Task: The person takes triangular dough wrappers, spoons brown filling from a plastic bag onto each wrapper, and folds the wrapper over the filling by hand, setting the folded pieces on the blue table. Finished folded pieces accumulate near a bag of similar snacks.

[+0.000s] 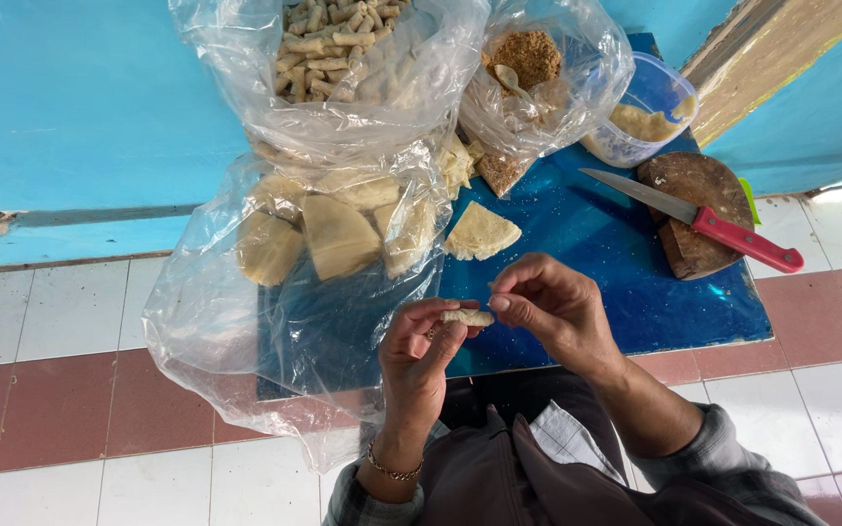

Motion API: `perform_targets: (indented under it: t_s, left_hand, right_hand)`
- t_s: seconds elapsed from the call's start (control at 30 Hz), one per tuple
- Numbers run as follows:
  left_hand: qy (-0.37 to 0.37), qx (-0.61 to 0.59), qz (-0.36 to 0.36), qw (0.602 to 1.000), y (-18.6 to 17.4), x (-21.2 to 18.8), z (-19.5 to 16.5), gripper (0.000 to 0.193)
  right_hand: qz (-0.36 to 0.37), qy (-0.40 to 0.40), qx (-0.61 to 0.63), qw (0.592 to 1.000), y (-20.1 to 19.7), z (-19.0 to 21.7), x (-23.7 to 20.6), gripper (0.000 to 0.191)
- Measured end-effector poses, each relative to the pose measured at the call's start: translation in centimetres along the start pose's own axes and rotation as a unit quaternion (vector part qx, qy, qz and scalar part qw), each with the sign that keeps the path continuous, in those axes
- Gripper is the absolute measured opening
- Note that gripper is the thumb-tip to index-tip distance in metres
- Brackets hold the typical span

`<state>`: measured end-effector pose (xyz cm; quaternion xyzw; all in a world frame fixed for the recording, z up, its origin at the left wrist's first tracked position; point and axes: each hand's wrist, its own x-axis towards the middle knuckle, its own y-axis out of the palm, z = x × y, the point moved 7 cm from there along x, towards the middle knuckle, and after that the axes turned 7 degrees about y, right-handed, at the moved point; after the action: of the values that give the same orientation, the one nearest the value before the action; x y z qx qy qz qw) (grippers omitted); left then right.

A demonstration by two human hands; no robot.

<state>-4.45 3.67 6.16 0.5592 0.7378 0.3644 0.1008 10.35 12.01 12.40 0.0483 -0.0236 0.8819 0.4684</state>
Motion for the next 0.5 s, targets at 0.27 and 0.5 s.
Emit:
perform_targets:
  t_s: [0.27,0.5]
  left_hand:
    - [0.104,0.122,-0.035,0.986,-1.2,-0.3,-2.3,0.026]
    - [0.063,0.130,-0.064,0.987,-1.7,0.0,-1.3,0.030]
  right_hand:
    - [-0.130,-0.159,-0.378,0.903,-4.3,4.4,6.4,0.022]
    - [-0.113,-0.184,-0.698,0.683,-7.5,2.4,16.6,0.063]
